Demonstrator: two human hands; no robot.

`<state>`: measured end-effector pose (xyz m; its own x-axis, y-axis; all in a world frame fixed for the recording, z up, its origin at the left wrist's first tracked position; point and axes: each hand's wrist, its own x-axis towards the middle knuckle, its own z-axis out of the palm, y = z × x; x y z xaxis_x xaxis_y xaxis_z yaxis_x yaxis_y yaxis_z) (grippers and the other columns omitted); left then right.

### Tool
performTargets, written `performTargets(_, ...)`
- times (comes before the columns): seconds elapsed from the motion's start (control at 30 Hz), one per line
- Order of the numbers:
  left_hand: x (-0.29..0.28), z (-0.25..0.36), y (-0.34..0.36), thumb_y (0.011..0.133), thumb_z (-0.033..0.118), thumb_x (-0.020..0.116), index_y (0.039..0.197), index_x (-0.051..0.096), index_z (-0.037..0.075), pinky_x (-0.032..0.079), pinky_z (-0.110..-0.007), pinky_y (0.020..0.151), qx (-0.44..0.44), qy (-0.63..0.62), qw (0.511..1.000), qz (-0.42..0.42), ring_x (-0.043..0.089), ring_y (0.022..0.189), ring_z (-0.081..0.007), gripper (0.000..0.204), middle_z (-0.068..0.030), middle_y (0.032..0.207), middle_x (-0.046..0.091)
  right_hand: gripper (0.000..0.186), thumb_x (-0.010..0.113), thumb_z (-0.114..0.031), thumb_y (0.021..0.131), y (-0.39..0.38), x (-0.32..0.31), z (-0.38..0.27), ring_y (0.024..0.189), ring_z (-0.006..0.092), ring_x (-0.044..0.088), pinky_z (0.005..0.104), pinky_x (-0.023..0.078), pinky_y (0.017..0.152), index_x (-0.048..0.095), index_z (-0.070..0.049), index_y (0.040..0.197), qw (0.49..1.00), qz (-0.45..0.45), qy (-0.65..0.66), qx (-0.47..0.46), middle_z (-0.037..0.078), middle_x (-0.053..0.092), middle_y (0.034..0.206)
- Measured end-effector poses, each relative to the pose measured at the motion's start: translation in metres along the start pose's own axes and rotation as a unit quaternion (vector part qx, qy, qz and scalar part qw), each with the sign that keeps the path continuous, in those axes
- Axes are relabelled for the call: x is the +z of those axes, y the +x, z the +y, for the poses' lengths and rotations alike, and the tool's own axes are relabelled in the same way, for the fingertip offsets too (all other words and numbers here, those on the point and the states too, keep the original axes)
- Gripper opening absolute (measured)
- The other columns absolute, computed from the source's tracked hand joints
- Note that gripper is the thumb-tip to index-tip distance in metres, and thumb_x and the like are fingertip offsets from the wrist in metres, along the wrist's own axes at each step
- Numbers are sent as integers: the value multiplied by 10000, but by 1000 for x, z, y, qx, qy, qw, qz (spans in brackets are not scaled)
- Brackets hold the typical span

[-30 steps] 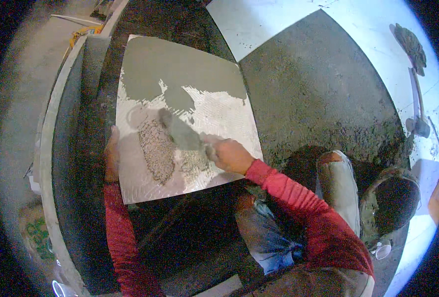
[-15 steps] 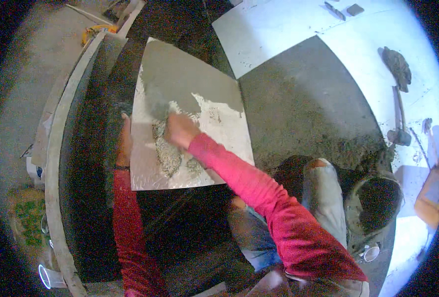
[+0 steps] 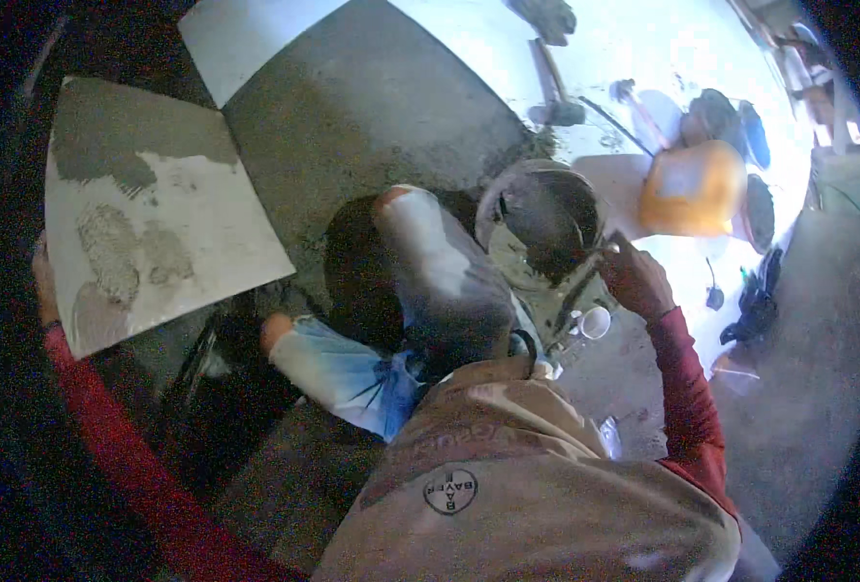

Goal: The person applies adhesive to the back of a tile using a trowel and places the tile onto a prepared surface. The person then taps the tile into place using a rubber mallet.

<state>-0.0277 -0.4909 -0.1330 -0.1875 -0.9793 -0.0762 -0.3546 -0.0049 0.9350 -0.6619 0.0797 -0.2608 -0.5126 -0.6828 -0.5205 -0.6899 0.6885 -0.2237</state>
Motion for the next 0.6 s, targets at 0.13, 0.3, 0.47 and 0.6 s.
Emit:
performTargets(0.13,7,6,11,951,301,405,1202,529,-3,405,-308,962,-25,-73,996,-36,555,1039,-206,414,-87,1151,585,265,605,-270,851,21,54,62,742,384,644,460,509,605,513,-32,921,989,54,-3,-138,201,654,805)
performTargets(0.3,5,5,9,943,307,410,1149,564,7,421,-302,923,21,16,1000,-10,565,1011,-194,396,-76,1107,604,302,550,-360,862,61,86,70,658,405,620,490,485,559,574,-59,875,981,140,-128,-45,195,626,701)
performTargets(0.47,-22,5,10,946,297,402,1151,561,6,426,-303,919,27,33,999,-6,567,1004,-190,389,-75,1101,604,330,526,-358,870,81,138,63,666,429,613,503,485,555,538,-46,978,990,105,-87,19,209,622,711)
performTargets(0.6,-27,4,10,949,288,395,1152,558,6,429,-304,915,30,32,999,-10,568,998,-187,384,-74,1097,604,347,527,-328,876,80,145,52,746,440,618,510,484,611,504,8,963,993,115,-23,-26,274,615,786)
